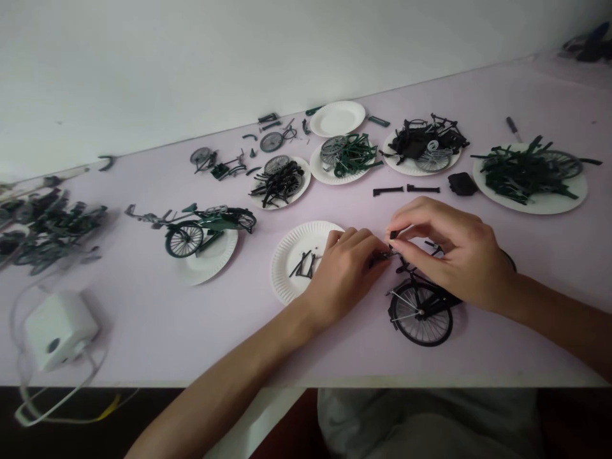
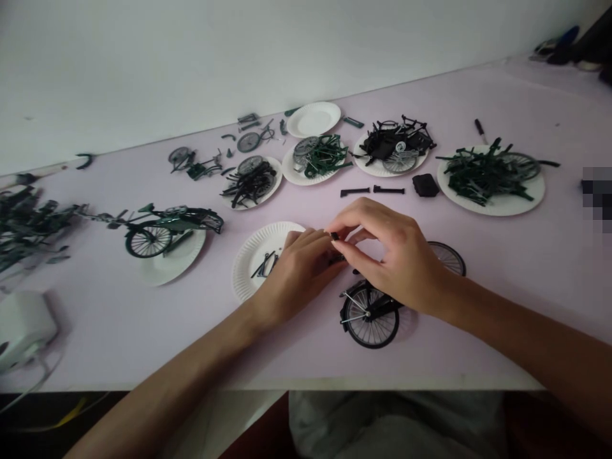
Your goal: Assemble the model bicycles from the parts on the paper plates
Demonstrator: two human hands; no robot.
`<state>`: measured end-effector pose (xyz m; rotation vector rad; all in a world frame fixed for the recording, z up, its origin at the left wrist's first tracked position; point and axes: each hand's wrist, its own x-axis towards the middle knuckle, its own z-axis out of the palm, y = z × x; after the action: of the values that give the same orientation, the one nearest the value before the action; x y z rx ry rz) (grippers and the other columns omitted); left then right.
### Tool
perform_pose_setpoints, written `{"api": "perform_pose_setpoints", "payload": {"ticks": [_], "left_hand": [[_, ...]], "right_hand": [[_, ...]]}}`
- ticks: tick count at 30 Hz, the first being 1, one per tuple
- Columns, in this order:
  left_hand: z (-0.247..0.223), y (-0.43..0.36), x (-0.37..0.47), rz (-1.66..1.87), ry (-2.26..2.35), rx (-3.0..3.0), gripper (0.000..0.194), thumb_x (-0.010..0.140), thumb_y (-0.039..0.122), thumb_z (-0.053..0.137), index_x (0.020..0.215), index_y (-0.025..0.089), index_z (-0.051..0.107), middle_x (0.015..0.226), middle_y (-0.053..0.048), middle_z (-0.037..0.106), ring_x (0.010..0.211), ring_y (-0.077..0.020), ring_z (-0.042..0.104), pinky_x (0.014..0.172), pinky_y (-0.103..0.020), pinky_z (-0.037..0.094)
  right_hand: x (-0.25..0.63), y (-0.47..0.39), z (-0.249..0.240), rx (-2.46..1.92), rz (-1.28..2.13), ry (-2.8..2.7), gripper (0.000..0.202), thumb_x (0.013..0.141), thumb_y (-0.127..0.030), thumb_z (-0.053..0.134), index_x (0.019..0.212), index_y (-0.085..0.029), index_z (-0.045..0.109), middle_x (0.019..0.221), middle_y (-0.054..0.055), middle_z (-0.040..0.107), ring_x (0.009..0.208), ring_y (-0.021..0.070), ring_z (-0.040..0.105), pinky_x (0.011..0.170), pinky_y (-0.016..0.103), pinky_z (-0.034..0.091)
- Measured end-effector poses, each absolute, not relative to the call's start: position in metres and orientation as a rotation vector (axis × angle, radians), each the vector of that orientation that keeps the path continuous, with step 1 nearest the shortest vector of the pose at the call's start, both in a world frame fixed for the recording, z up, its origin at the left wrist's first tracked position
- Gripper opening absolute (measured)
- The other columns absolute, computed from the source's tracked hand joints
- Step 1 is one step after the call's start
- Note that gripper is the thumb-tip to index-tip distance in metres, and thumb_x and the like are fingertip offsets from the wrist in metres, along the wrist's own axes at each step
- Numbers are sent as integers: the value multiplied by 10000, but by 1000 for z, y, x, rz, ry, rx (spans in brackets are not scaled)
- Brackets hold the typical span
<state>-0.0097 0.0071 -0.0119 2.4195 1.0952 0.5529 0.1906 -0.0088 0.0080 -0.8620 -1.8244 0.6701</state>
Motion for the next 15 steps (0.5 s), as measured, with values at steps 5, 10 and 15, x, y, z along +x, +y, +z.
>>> {"api": "perform_pose_setpoints", "payload": {"ticks": [5,10,15], "left_hand": [[-11,5,-10,537,1108,2458,62,1020,240,654,1058,212,693,1058,-26,716,960,-209,623,864,-410,380],[-8,5,-9,505,1161,2468,94,1014,256,668,1086,232,725,1113,-29,714,1000,-214,634,894,-412,374],[-6,4,-7,470,1185,2473,94,997,269,695,1075,234,733,1070,-26,717,977,-216,636,903,-416,378]], "right_hand": [[190,-6,4,-861,686,-1839,183,943,-92,646,1049,-240,658,1036,21,699,966,159,686,816,286,644],[190,-6,5,-854,670,-1843,180,940,-93,650,1054,-231,662,1042,21,706,975,161,691,815,288,641],[190,-8,7,-863,675,-1844,194,938,-89,650,1055,-243,665,1037,23,708,965,172,697,814,302,639]]}}
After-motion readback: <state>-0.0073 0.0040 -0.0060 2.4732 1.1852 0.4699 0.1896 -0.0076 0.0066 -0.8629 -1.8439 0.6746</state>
